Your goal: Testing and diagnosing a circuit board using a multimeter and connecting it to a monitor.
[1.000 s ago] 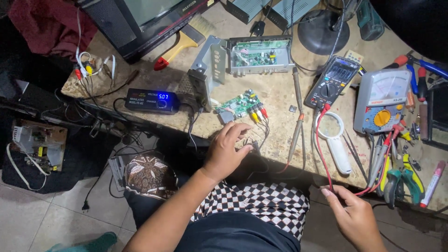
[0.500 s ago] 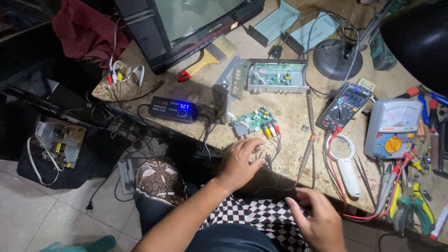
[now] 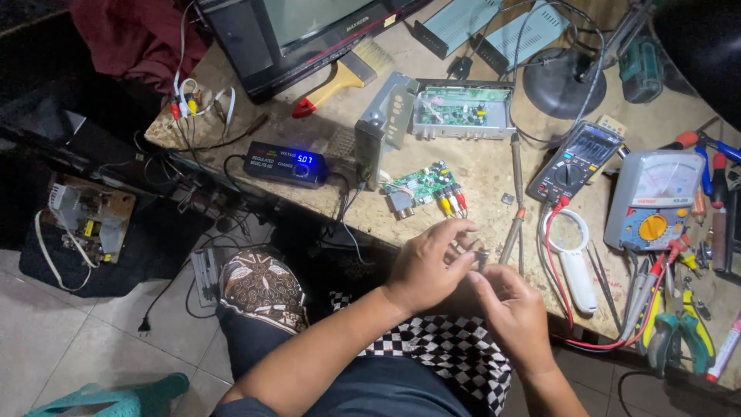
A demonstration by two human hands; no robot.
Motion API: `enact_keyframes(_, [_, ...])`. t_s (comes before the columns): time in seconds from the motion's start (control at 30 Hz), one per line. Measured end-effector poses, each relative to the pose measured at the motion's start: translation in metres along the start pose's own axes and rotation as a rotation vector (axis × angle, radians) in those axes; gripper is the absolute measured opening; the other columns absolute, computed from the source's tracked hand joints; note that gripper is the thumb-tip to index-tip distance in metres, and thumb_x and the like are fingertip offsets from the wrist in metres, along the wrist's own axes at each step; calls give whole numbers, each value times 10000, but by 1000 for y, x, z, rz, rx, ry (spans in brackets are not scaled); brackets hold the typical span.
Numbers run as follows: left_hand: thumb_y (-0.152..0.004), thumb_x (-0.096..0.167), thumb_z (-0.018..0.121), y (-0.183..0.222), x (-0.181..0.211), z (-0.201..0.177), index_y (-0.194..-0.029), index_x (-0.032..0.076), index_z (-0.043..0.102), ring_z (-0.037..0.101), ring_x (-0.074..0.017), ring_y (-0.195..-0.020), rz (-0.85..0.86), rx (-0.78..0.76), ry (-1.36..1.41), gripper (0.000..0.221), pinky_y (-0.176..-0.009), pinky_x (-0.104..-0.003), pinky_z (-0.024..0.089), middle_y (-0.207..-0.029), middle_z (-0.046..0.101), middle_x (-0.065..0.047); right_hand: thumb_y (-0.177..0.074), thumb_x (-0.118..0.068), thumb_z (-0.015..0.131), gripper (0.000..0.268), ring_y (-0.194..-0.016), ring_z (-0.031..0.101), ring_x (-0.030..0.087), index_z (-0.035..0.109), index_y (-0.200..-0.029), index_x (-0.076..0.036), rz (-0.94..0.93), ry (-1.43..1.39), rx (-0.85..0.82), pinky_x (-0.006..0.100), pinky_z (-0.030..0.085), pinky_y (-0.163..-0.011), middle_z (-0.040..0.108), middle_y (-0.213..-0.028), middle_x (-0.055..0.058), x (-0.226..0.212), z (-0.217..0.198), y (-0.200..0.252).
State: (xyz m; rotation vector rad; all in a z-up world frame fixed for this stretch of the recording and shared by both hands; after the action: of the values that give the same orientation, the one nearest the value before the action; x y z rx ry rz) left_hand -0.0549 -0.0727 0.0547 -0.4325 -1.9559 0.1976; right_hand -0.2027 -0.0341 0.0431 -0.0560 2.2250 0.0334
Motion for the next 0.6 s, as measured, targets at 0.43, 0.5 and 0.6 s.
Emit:
enact_keyframes(0.43, [-819,154,773,-2,-23,33,-1314,137,558,724,-352,-931,63,-22,-259,540,-753,-455,616,-1052,671,-110,-940,-325,765,153,-554,647,152,798,-932,-176,237,79,256,324,519,-644,634,-484,41,27,-45,-53])
enact_keyframes(0.5, [-816,176,780,-1,-19,35,-1262,149,605,705,-333,-965,122,-5,-308,480,-796,-433,603,-1046,653,-80,-934,-326,763,165,-514,637,146,799,-915,-166,227,73,265,307,513,-619,625,-465,33,32,-42,-62])
enact_keyframes(0.6, [-841,274,751,1,-12,38,-1122,207,680,662,-261,-916,177,18,-407,298,-746,-391,566,-973,625,-10,-896,-345,784,221,-604,723,243,809,-966,-137,224,189,254,374,558,-680,710,-613,88,37,-38,-71])
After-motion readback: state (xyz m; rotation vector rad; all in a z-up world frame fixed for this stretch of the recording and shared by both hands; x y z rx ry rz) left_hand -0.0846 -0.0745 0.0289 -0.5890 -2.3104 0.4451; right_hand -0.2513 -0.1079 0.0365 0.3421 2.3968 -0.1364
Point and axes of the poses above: each hand's wrist, its own y-axis away from the middle knuckle, its own z-axis out of the palm, x = y × z, the point moved 9 cm from there along -y, towards the middle knuckle
